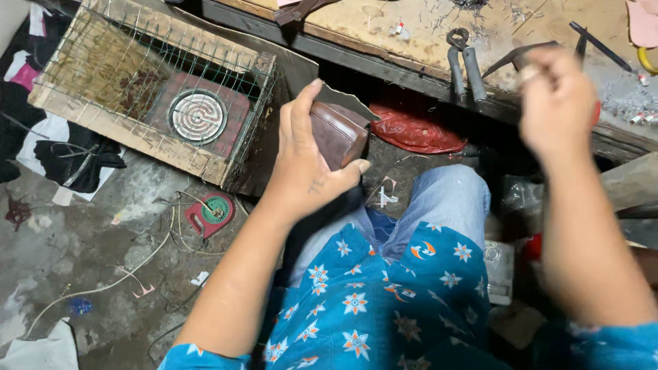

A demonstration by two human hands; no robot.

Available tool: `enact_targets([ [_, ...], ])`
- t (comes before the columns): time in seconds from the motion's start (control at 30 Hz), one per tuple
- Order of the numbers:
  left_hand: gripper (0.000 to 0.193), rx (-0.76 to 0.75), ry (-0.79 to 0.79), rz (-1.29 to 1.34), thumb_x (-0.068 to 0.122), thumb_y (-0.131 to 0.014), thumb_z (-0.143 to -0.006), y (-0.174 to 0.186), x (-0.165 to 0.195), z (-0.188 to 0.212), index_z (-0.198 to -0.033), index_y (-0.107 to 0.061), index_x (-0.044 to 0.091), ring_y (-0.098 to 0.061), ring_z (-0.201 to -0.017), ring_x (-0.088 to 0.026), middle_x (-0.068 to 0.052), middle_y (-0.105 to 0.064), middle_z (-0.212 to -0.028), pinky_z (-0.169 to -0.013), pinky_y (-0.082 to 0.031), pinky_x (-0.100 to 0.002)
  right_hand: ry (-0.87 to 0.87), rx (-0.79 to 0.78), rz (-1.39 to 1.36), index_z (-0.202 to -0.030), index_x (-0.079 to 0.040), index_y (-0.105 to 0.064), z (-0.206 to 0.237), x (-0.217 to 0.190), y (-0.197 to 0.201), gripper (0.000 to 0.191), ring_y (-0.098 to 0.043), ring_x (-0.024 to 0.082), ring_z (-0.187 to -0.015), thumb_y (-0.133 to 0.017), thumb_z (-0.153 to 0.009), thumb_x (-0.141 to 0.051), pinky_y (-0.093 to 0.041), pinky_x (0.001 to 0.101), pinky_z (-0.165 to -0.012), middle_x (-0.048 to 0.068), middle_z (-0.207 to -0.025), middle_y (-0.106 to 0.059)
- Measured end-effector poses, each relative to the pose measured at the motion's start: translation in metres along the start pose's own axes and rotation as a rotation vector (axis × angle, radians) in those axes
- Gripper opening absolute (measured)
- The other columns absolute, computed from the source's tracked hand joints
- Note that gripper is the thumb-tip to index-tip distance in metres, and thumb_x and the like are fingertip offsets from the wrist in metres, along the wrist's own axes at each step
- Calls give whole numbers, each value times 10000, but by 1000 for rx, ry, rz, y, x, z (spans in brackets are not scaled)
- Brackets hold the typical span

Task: The person uses pliers and a hammer to attach and secure the upper part of a brown shoe to its sole. They repeatedly position the shoe, use pliers to grip and pull the material, and strike with a hammer to fasten it.

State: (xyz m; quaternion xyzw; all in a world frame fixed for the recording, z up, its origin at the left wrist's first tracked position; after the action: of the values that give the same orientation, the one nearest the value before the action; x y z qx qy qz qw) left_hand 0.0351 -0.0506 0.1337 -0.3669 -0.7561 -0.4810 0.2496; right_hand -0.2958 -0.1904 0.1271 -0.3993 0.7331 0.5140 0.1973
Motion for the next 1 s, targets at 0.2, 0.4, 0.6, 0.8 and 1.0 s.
enact_targets([
  [0.2, 1270, -69, -16, -61, 244, -939, -693, -3, 1, -10, -1623, -91, 68, -444, -1356, -438, -250, -384, -1437, -1180, -394, -480, 135, -394, -76, -1096, -33, -718, 105, -101, -48, 186, -727, 248, -867, -702, -939, -133, -559, 333, -773, 127, -977, -734],
  [0.4, 1299, -71, -41, -159, 226, -913, -655, -7, 14, -8, -1615, -58, 39, -443, -1318, -455, -243, -401, -1396, -1164, -382, -492, 286, -293, -46, -1080, -25, -715, 100, -125, -42, 142, -706, 270, -846, -713, -950, -80, -553, 344, -743, 120, -957, -698],
  [0.6, 1337, 27, -39, -232, 242, -954, -619, -13, 29, 2, -1601, -70, 39, -446, -1238, -430, -220, -412, -1316, -1107, -399, -509, 430, -245, 127, -1087, -25, -727, 104, -148, -36, 196, -683, 302, -816, -743, -895, -63, -535, 384, -715, 118, -920, -685],
  [0.8, 1184, 35, -91, -249, 277, -975, -578, -13, 36, 11, -1507, -271, 72, -467, -1179, -428, -211, -432, -1250, -1014, -420, -518, 410, -204, 34, -1072, -49, -707, 108, -140, -37, 167, -680, 275, -791, -762, -914, -52, -539, 369, -706, 104, -934, -684],
  [1.0, 973, 92, -126, -204, 294, -955, -655, -6, 35, 6, -1400, -383, 40, -481, -1149, -424, -213, -445, -1204, -1004, -434, -513, 384, -153, -78, -1061, -25, -697, 92, -148, -47, 138, -677, 307, -804, -755, -938, -46, -528, 376, -725, 122, -942, -700],
])
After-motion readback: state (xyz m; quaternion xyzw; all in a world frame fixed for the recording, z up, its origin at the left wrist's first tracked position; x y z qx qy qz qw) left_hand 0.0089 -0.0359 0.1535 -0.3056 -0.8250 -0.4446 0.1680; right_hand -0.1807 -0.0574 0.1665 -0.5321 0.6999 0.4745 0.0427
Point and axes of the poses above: each hand's wrist, its own z-axis away from the middle knuckle, its own y-axis out of the back of the hand, x = y × z, the point moved 2 cm from there along -z, towards the middle knuckle
